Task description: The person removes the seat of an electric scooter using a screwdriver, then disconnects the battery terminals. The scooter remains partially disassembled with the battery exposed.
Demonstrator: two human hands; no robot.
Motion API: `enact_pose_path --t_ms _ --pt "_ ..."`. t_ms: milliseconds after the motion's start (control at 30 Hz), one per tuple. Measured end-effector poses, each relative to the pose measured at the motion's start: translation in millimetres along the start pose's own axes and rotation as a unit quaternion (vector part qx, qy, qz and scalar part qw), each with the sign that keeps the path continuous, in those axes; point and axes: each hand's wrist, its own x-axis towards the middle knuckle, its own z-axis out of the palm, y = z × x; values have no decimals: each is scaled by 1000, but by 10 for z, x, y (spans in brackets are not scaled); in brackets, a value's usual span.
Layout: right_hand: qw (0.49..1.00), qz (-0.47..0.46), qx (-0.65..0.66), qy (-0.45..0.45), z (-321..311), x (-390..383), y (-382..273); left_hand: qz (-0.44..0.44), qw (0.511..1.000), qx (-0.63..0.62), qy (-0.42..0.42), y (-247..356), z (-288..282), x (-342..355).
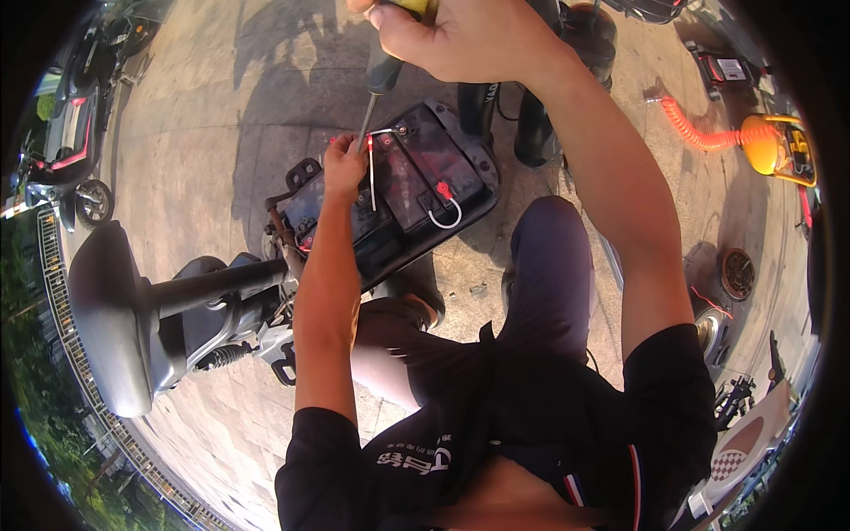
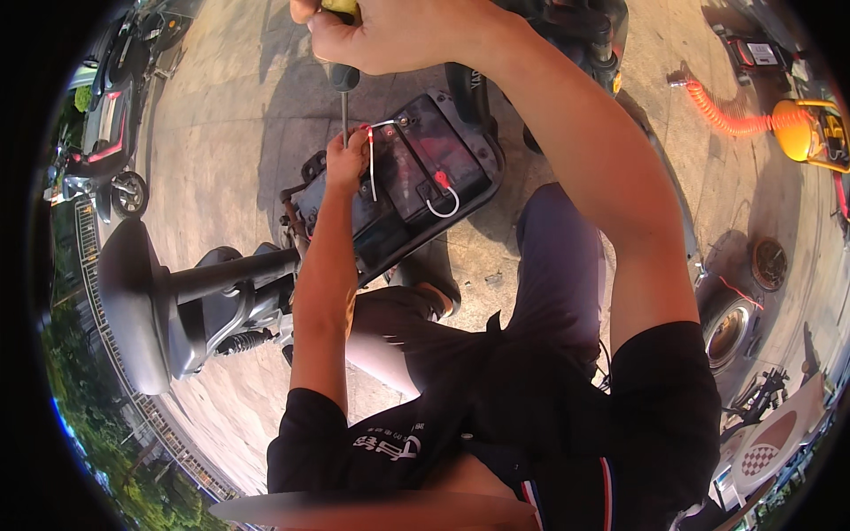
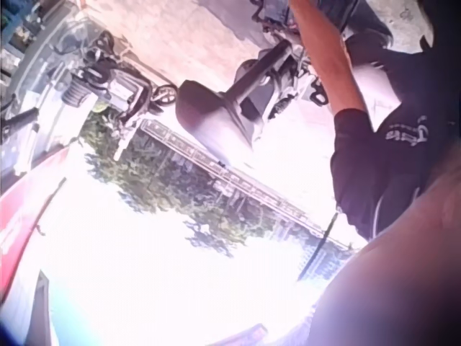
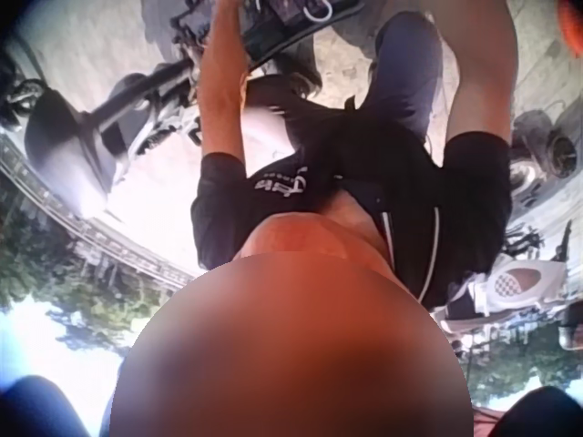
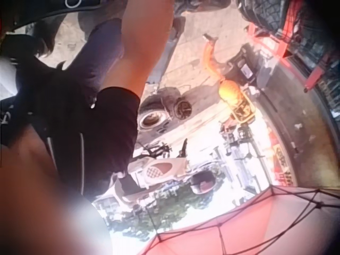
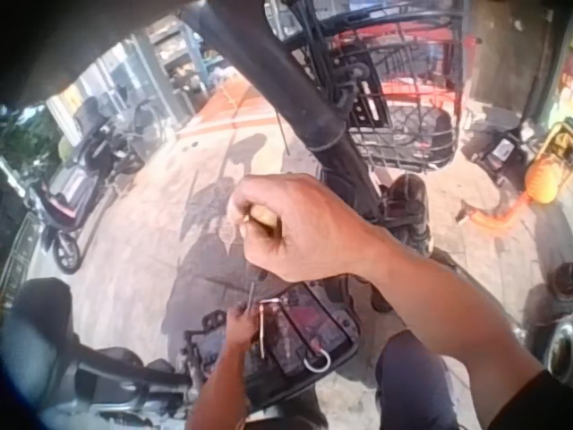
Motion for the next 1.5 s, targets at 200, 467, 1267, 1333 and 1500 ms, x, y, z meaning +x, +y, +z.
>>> enact_pose_path --t_ms 200,467,1267,1333,1500 --pt "995 101 6 -7 -382 -518 -215 -51 986 -141 -70 169 -32 -305" --pt "964 246 81 -55 -429 -1148 -350 -115 894 -363 -237 583 422 -1082" --pt "749 616 -216 114 -1897 -3966 -117 -226 860 -419 -182 214 1594 -1787" --pt "700 675 -193 128 -1558 -4686 93 -246 884 -371 -144 213 1554 -1789" --pt "571 784 -105 217 -555 -5983 623 -246 915 -294 -125 228 1520 -1795"
